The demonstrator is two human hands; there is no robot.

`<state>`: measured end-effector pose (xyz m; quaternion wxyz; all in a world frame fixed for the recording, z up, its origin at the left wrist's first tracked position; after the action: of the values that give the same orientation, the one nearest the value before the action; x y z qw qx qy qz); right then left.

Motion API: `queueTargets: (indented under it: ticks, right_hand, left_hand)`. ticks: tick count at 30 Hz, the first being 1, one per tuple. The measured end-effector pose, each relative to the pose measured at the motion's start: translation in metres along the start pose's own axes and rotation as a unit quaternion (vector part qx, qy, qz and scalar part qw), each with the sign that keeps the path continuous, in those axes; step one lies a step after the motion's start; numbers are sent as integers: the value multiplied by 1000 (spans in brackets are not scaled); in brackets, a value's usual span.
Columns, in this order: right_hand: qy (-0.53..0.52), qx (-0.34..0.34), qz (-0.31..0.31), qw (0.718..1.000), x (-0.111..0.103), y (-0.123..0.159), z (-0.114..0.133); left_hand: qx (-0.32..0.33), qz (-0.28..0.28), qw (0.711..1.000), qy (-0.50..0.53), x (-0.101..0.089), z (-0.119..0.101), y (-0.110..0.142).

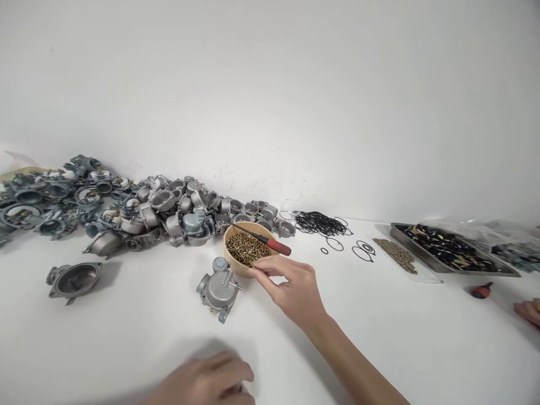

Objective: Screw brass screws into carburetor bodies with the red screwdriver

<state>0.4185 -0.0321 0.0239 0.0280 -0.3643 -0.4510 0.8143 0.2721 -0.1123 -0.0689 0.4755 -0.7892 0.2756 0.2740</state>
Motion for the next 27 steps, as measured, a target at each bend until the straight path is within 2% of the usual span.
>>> queueTargets:
  ticks: [4,11,15,21,27]
  right_hand:
    - [-20,35,25,999,7,3,-5]
    - [-36,52,56,996,13,4,-8]
    - [-35,56,64,996,17,6,-9]
    - [-39,58,74,995,20,8,-10]
    - [-36,50,72,996,19,7,-7]
  left_hand:
    - [-19,-52,998,-31,-12,7,-3]
    - [-39,-110,991,-71,-14,19,-1]
    - [-50,-87,993,-66,-16,24,0]
    - [-110,-10,993,-47,-23,34,-1]
    - [-100,-16,994,-50,-25,33,-4]
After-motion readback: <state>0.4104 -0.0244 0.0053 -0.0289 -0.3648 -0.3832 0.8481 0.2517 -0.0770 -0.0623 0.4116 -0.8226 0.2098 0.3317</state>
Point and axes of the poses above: each hand's wrist, its own y-axis away from the middle knuckle, its own x-axis out of the palm, z = x × y, the point moved 7 cm from there along -y, towards the middle knuckle, and after that the axes turned 4 degrees about -x, right-handed, at the moved point
